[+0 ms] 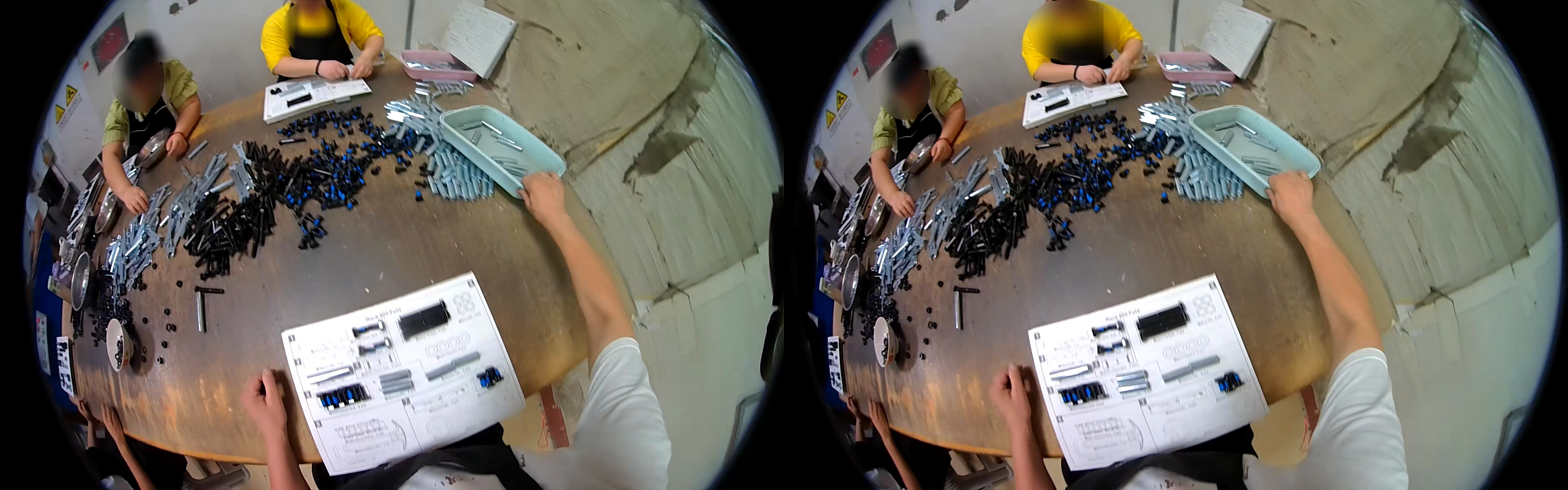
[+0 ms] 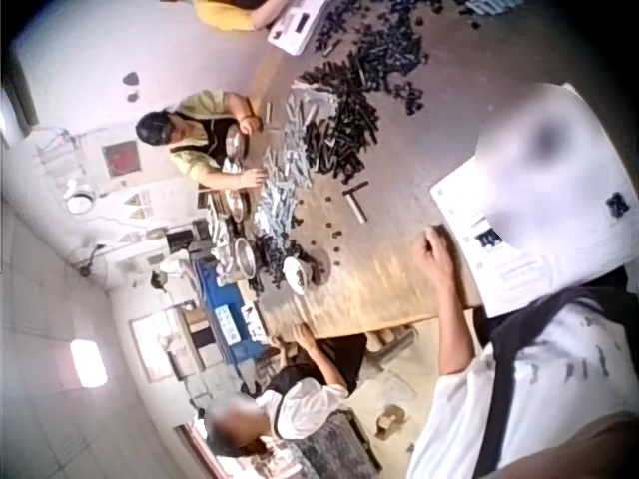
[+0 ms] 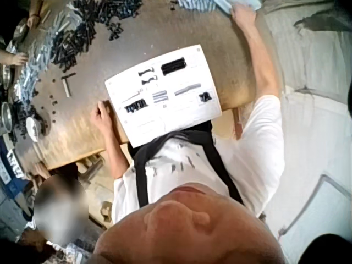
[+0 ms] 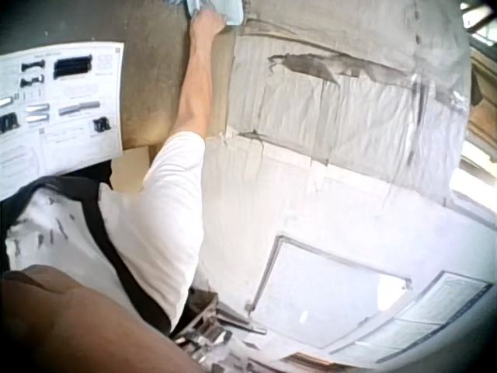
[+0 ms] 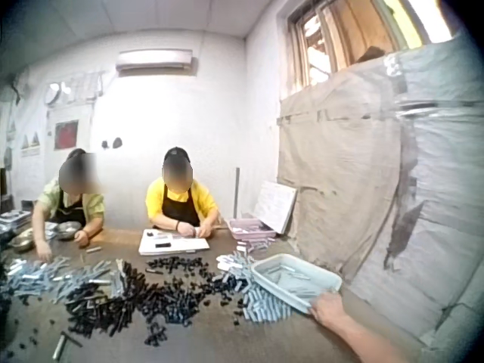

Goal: The person assembles small mechanical components using bolts, nuts, and metal rods at a workbench. They follow a printed instruction sheet, repeatedly picking parts from piles, joining them, and placing assembled units on the sheet or into a tray.

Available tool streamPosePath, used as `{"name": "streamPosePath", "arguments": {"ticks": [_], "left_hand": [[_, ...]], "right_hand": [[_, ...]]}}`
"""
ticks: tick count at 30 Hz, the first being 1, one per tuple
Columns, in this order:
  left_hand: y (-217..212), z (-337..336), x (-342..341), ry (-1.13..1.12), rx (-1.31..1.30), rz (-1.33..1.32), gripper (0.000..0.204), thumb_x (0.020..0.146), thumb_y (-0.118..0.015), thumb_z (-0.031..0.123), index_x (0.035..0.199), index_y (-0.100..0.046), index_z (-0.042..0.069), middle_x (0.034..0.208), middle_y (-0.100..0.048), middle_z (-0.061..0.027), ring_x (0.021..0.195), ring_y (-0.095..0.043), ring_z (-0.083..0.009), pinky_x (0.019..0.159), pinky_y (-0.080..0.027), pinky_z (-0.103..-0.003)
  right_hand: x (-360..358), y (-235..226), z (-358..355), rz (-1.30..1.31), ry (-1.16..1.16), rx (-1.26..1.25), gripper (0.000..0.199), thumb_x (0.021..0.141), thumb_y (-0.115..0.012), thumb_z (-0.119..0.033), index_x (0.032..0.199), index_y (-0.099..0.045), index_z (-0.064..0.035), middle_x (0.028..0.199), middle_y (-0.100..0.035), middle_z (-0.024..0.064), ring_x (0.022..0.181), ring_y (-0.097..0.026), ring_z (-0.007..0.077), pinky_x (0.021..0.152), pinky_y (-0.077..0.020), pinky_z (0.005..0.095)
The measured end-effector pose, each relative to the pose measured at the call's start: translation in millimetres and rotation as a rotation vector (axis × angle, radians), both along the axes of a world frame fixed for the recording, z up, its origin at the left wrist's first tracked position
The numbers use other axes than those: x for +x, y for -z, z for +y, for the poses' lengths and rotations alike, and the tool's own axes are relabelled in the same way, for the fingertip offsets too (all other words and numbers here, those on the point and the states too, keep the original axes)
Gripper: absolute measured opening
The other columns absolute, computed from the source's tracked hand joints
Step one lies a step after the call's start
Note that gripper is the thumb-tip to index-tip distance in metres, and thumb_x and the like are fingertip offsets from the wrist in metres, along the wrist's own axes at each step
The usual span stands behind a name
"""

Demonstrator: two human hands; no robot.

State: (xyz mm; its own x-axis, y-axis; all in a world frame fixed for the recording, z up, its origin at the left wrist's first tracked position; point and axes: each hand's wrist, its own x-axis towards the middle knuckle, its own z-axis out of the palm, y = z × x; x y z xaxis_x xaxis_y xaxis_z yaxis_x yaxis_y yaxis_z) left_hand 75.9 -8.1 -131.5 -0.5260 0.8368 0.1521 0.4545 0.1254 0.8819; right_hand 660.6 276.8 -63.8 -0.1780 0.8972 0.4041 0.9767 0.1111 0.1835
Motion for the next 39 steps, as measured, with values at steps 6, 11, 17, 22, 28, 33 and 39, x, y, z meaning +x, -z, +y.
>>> {"name": "streamPosePath", "arguments": {"ticks": [6,11,17,22,28,33,39], "left_hand": [[5,3,2,0.055,0.107,-0.055,0.034,0.100,-0.058,0.018,0.073,-0.056,-0.002,0.065,-0.045,0.0032,0.062,-0.039,-0.0065,0.055,-0.032,-0.026],[12,4,-4,0.130,0.107,-0.060,0.032,0.101,-0.058,0.022,0.081,-0.064,-0.003,0.071,-0.057,0.0018,0.068,-0.050,-0.0059,0.063,-0.043,-0.023],[19,3,-10,0.131,0.136,-0.011,0.035,0.101,-0.058,0.026,0.080,-0.063,-0.002,0.070,-0.056,0.0029,0.066,-0.044,-0.0048,0.058,-0.038,-0.023],[7,-3,-10,0.111,-0.010,-0.078,0.034,0.101,-0.058,0.024,0.079,-0.063,-0.001,0.069,-0.055,0.0029,0.064,-0.044,-0.0048,0.057,-0.037,-0.023],[1,4,6,0.128,0.161,0.151,0.030,0.099,-0.060,0.021,0.080,-0.065,-0.002,0.065,-0.049,0.0040,0.063,-0.042,-0.0066,0.055,-0.036,-0.025],[-1,-3,0,0.122,0.095,0.001,0.028,0.099,-0.061,0.021,0.083,-0.066,-0.002,0.066,-0.048,0.0051,0.062,-0.040,-0.0043,0.054,-0.033,-0.023],[3,-1,4,0.099,0.137,-0.084,0.029,0.099,-0.062,0.022,0.084,-0.067,-0.001,0.069,-0.048,0.0076,0.063,-0.037,-0.0018,0.054,-0.029,-0.021]], "right_hand": [[18,18,-181,-0.059,0.034,0.035,0.015,0.077,-0.074,-0.021,0.086,-0.066,-0.0116,0.087,-0.062,0.0079,0.094,-0.059,0.0271,0.101,-0.0403,0.0493],[32,27,-306,-0.024,0.090,-0.014,0.018,0.075,-0.074,-0.022,0.086,-0.064,-0.0119,0.087,-0.059,0.0050,0.094,-0.057,0.0249,0.102,-0.0402,0.0492],[17,-20,-366,0.268,0.204,-0.330,0.020,0.077,-0.072,-0.027,0.085,-0.067,-0.0094,0.088,-0.066,0.0094,0.089,-0.063,0.0302,0.090,-0.0483,0.0444],[51,-12,-322,0.304,0.187,-0.319,0.019,0.076,-0.069,-0.026,0.085,-0.069,-0.0083,0.085,-0.069,0.0129,0.085,-0.066,0.0345,0.076,-0.0513,0.0444],[60,-2,-319,0.230,0.190,-0.571,0.020,0.071,-0.070,-0.007,0.090,-0.069,-0.0099,0.092,-0.069,0.0126,0.089,-0.065,0.0342,0.079,-0.0506,0.0442],[74,-8,-310,0.176,0.156,-0.630,0.027,0.070,-0.071,-0.004,0.097,-0.068,-0.0095,0.091,-0.069,0.0119,0.092,-0.065,0.0337,0.079,-0.0509,0.0438],[99,-7,-294,0.382,0.126,-0.754,0.026,0.070,-0.071,-0.003,0.096,-0.069,-0.0029,0.089,-0.070,0.0122,0.085,-0.068,0.0275,0.075,-0.0524,0.0377]]}}
